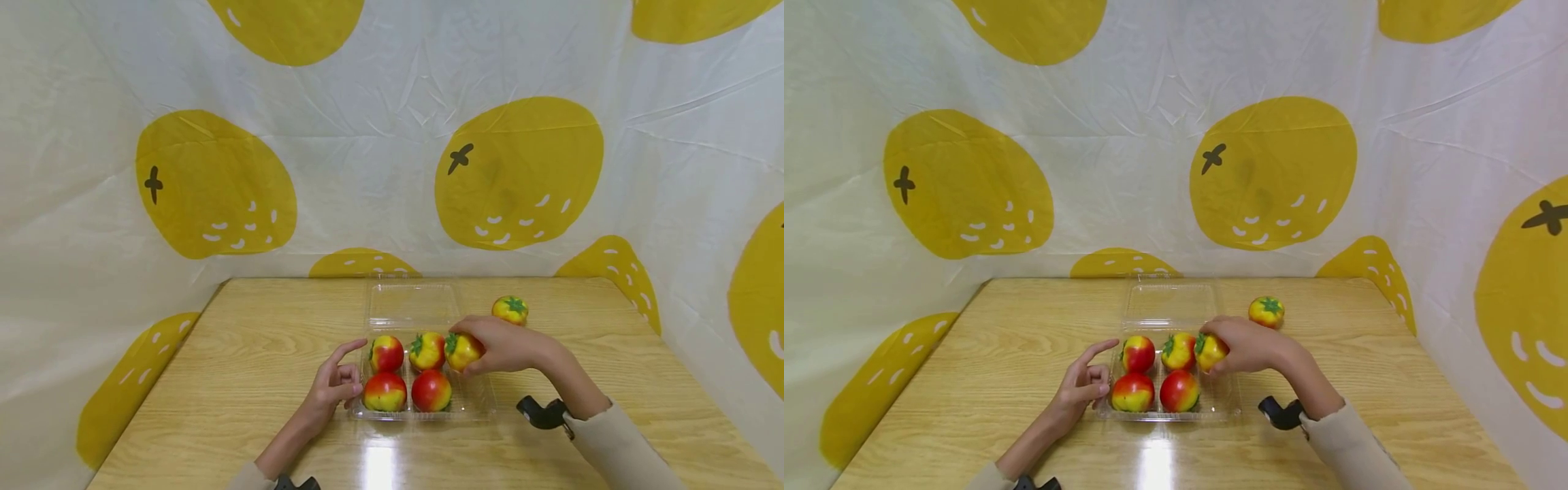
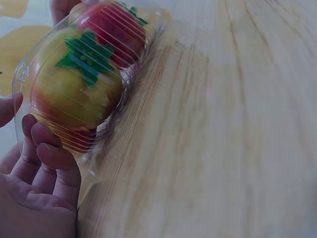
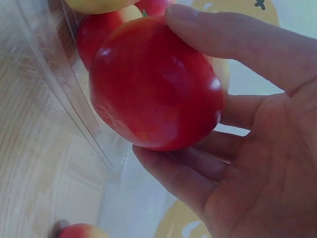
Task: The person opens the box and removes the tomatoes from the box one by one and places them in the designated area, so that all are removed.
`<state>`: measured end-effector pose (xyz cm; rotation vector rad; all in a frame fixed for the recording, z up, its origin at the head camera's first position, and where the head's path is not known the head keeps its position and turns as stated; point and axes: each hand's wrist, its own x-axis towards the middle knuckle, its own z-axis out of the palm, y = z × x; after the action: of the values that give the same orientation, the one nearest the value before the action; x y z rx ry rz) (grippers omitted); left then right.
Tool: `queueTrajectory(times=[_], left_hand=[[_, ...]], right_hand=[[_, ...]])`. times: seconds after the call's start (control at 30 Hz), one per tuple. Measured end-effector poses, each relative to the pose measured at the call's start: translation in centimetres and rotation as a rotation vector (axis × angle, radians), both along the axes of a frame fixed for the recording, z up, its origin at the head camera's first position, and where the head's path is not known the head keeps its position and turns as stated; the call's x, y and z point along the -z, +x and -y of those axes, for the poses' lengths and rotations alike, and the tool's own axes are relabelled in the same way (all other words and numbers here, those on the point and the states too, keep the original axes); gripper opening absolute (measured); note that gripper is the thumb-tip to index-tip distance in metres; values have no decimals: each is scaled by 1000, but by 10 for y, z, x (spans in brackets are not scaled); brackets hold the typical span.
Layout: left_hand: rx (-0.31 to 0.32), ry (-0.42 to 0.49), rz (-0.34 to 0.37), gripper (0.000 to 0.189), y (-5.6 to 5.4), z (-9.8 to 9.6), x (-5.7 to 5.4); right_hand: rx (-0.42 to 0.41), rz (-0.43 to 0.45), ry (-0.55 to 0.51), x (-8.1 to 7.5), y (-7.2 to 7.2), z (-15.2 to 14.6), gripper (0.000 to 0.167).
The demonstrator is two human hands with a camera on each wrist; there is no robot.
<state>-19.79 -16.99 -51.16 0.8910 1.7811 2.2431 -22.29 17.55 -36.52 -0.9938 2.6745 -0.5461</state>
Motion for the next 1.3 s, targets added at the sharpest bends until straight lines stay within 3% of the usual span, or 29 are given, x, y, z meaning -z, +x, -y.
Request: queueTrajectory(times=[0.57, 0.87, 1.3], left_hand=[[-11, -15, 5, 69, -1, 0, 0], [-8, -18, 17, 72, -1, -2, 0], [-3, -5, 2, 70, 2, -1, -1]], right_hand=[[23, -28, -92, 0, 4, -18, 66], [43, -27, -202, -4, 9, -34, 66], [121, -102, -355, -1, 15, -48, 66]])
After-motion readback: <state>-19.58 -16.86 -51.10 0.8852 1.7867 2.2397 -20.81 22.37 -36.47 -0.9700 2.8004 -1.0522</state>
